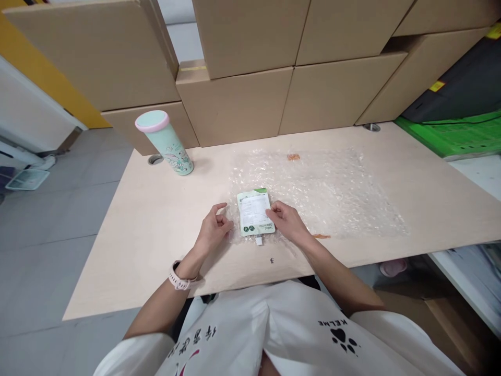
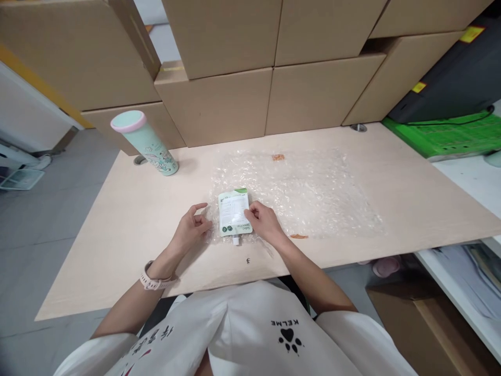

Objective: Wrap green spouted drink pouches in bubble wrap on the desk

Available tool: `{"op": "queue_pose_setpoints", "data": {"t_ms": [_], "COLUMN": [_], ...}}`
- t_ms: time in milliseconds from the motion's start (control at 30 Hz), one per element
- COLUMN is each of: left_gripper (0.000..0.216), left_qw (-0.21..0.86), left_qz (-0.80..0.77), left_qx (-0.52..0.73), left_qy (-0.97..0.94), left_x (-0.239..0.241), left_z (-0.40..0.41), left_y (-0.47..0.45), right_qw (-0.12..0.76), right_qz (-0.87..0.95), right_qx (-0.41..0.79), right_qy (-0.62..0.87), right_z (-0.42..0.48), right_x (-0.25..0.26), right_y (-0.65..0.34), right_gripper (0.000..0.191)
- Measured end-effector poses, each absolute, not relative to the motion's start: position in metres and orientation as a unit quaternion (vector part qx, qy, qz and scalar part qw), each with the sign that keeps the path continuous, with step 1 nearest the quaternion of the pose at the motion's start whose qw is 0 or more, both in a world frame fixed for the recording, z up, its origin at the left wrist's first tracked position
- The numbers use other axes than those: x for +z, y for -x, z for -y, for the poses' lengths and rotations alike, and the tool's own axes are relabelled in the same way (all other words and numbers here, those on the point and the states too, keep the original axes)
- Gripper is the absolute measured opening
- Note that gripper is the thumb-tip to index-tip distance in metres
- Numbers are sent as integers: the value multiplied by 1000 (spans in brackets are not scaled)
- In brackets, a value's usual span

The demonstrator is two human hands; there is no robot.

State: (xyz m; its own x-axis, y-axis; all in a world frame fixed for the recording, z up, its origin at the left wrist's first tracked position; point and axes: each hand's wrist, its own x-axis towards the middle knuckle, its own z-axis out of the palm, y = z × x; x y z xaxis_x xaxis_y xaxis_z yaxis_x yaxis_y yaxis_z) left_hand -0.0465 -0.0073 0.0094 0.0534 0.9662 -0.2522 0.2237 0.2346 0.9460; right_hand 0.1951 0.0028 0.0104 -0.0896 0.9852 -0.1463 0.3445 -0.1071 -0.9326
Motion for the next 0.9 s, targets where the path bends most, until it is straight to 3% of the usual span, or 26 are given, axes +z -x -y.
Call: {"op": "queue_pose_setpoints", "data": {"t_ms": [333,467,567,800,900], "left_gripper": [69,69,70,69,54], "left_qw": [527,528,533,585,606], "left_qz": [-591,-591,-590,-593,-599], "left_qx": [356,357,361,373,358], "left_qy": [-497,-493,-488,-408,-382], "left_x": [16,17,17,21,25], "left_z": [7,8,8,5,3], "left_y": [45,45,44,45,46], "right_qw": [291,289,280,165,150], "right_qz": [624,646,697,769,773], "right_qx": [395,272,193,228,224], "right_qy": [608,653,631,573,574], "right_z": [-1,1,5,10,12], "right_x": [18,15,14,17,20], "right_y": [-197,-197,-196,-191,-190], "right_gripper": [27,15,28,26,28]}}
